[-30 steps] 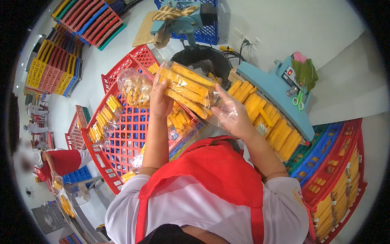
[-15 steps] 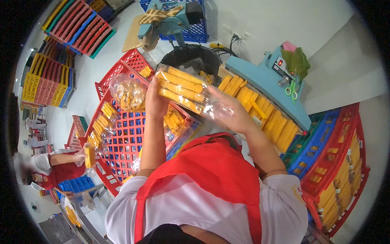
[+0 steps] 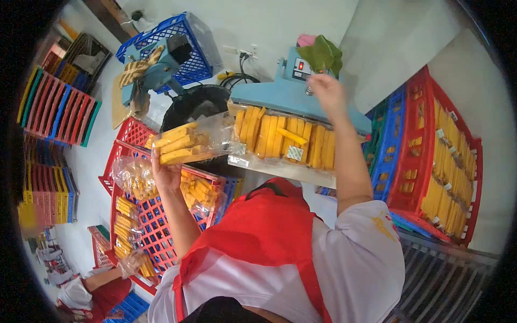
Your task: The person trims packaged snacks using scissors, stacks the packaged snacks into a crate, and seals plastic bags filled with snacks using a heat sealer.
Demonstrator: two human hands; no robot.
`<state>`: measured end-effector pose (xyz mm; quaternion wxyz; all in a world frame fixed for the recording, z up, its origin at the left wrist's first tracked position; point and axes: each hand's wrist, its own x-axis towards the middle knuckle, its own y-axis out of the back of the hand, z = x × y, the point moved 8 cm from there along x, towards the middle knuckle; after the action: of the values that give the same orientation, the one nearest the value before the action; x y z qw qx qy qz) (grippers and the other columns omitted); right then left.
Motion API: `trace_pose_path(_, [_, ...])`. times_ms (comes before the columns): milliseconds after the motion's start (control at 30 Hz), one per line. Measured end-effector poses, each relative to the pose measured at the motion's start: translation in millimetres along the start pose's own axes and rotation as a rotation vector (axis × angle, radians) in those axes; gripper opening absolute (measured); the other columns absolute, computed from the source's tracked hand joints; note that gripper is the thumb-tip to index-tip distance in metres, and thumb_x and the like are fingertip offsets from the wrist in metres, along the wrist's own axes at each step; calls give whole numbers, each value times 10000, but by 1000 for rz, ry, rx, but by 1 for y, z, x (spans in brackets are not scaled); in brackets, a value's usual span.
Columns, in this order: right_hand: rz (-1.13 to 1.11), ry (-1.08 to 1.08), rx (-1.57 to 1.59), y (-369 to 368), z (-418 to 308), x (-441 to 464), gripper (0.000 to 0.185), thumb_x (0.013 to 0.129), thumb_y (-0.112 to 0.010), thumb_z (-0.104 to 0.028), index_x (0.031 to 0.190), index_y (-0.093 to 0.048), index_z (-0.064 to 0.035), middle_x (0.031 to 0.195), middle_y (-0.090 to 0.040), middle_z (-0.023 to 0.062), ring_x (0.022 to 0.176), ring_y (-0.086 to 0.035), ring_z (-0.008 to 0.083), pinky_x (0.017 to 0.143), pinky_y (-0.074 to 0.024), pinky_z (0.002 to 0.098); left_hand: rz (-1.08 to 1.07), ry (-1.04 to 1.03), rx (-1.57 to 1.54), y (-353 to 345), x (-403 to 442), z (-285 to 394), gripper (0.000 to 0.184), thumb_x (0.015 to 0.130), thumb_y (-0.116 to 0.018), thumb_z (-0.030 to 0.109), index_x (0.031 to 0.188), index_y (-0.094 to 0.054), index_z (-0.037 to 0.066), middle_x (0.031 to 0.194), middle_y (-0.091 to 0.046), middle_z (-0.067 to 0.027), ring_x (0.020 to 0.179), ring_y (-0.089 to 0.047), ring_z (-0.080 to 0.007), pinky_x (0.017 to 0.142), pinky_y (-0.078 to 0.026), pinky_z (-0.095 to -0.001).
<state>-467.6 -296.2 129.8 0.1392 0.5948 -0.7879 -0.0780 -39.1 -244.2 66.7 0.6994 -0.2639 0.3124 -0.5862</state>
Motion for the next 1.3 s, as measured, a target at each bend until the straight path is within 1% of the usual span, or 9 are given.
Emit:
trace_pose_path(100, [266, 131, -877, 39, 80, 36, 412, 722, -575, -284, 1028, -525, -12, 857, -592, 181, 847, -561, 302, 729, -436, 372, -5, -8, -84, -7, -1, 6, 321, 842, -446, 234, 1084, -438, 23, 1072, -516, -119, 1014, -491, -256, 870, -390, -403])
trace_pose_path(233, [146, -206, -946, 25, 115, 44, 460, 679, -580, -316, 1081, -496, -109, 968, -560, 186, 893, -532, 348, 767, -408, 426, -87, -199, 28, -23, -4, 25, 302, 828, -463, 165, 1084, -425, 11, 1040, -517, -111, 968, -511, -226, 853, -399, -381])
trace_pose_path(433, [310, -78, -765, 41, 125, 56, 438, 684, -564, -317, 1051, -499, -85, 972, -554, 175, 895, -517, 346, 774, -394, 418, -59, -398, 111, -34, -18, 54, 442, 804, -455, 46, 1220, -324, -24, 1126, -473, -117, 1018, -481, -197, 869, -389, -315])
trace_pose_path(533, [339, 19, -568, 54, 106, 38, 424, 713, -563, -263, 1064, -490, -37, 938, -558, 144, 831, -532, 243, 735, -409, 341, -41, -419, 79, -24, -23, 63, 446, 800, -443, 34, 1222, -315, -34, 1133, -470, -116, 1028, -475, -196, 872, -387, -312])
trace_pose_path(633, [55, -52, -4, 21, 38, -5, 423, 709, -593, -182, 1084, -499, -11, 907, -543, 25, 802, -492, 118, 696, -392, 239, -29, -414, 45, -15, -27, 69, 460, 797, -439, 36, 1228, -299, -40, 1140, -462, -126, 1037, -469, -201, 872, -389, -312])
trace_pose_path(767, [-868, -187, -56, -51, -22, -82, 383, 643, -618, -66, 1017, -553, -16, 772, -506, -22, 688, -454, 98, 621, -353, 231, -76, -467, 75, -19, -31, 77, 493, 786, -454, 63, 1235, -284, -44, 1150, -446, -139, 1045, -461, -213, 882, -380, -316])
trace_pose_path(800, [-865, -188, -58, -62, -34, -88, 383, 643, -618, -66, 1017, -553, -16, 772, -506, -22, 688, -454, 98, 621, -353, 231, -83, -468, 61, -16, -30, 76, 496, 783, -458, 68, 1234, -285, -45, 1150, -446, -138, 1050, -457, -214, 888, -374, -319])
trace_pose_path(867, [-1007, 253, -325, -92, -73, -105, 377, 614, -609, -47, 984, -556, -3, 687, -477, 24, 650, -448, 131, 596, -345, 254, -94, -470, 39, -17, -30, 75, 499, 781, -462, 73, 1233, -287, -45, 1150, -446, -138, 1056, -452, -214, 893, -368, -322])
trace_pose_path(1300, [-1060, 573, -379, -150, -129, -146, 601, 571, -655, -137, 1131, -452, -52, 887, -489, 142, 850, -456, 305, 733, -376, 341, -133, -364, 106, -33, -37, 63, 456, 789, -465, 72, 1216, -341, -31, 1139, -469, -122, 1034, -469, -180, 878, -373, -294])
